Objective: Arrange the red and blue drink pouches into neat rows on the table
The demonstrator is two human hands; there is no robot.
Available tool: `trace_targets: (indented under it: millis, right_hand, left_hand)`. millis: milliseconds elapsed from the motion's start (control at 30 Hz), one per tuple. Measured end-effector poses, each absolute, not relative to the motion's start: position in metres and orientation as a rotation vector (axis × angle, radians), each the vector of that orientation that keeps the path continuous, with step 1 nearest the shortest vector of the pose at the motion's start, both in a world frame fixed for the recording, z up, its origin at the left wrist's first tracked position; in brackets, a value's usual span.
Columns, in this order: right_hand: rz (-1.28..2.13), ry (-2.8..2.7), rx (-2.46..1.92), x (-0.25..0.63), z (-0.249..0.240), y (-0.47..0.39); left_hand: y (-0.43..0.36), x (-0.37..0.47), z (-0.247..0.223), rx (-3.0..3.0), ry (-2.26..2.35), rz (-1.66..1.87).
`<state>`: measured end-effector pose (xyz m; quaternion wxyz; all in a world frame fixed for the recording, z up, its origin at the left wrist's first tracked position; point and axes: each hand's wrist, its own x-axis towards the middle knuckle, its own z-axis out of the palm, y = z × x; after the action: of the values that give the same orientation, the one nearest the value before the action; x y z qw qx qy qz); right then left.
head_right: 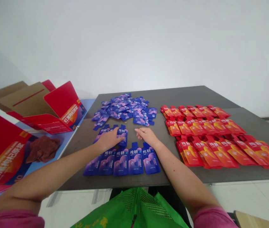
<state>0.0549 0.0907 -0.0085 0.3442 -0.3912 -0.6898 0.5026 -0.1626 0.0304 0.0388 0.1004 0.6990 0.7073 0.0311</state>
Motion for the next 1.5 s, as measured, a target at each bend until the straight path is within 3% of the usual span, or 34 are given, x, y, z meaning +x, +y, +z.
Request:
trace_targets:
  millis: [333, 700, 833, 1067, 1267, 1500]
  right_hand:
    - [1.227, -1.787, -1.022, 0.056, -0.01, 0.094]
    - [0.602, -1.736, -1.297, 0.069, -0.02, 0.117]
    - [0.599, -1.715, -1.371, 0.076, -0.024, 0.122]
    - [0.676, -1.855, -1.44, 0.072, -0.029, 0.125]
    - [0.736, -2.037, -1.36, 0.062, -0.031, 0.121]
    - [0.772, -1.953, -1.311, 0.062, -0.027, 0.117]
  left_hand:
    - [0.012, -0.163, 0.028, 2.584, 1.727, -0.009]
    - [0.084, -0.136, 0.028, 2.672, 1.703, 0.164]
    - [0.108, -0.118, 0.014, 2.724, 1.605, 0.081]
    - [0.071, -0.102, 0.016, 2.791, 1.396, 0.008]
    - [0.08, -0.122, 0.02, 2.786, 1.235, 0.163]
    - [0.073, -0.131, 0.009, 2.778, 1.344, -0.02]
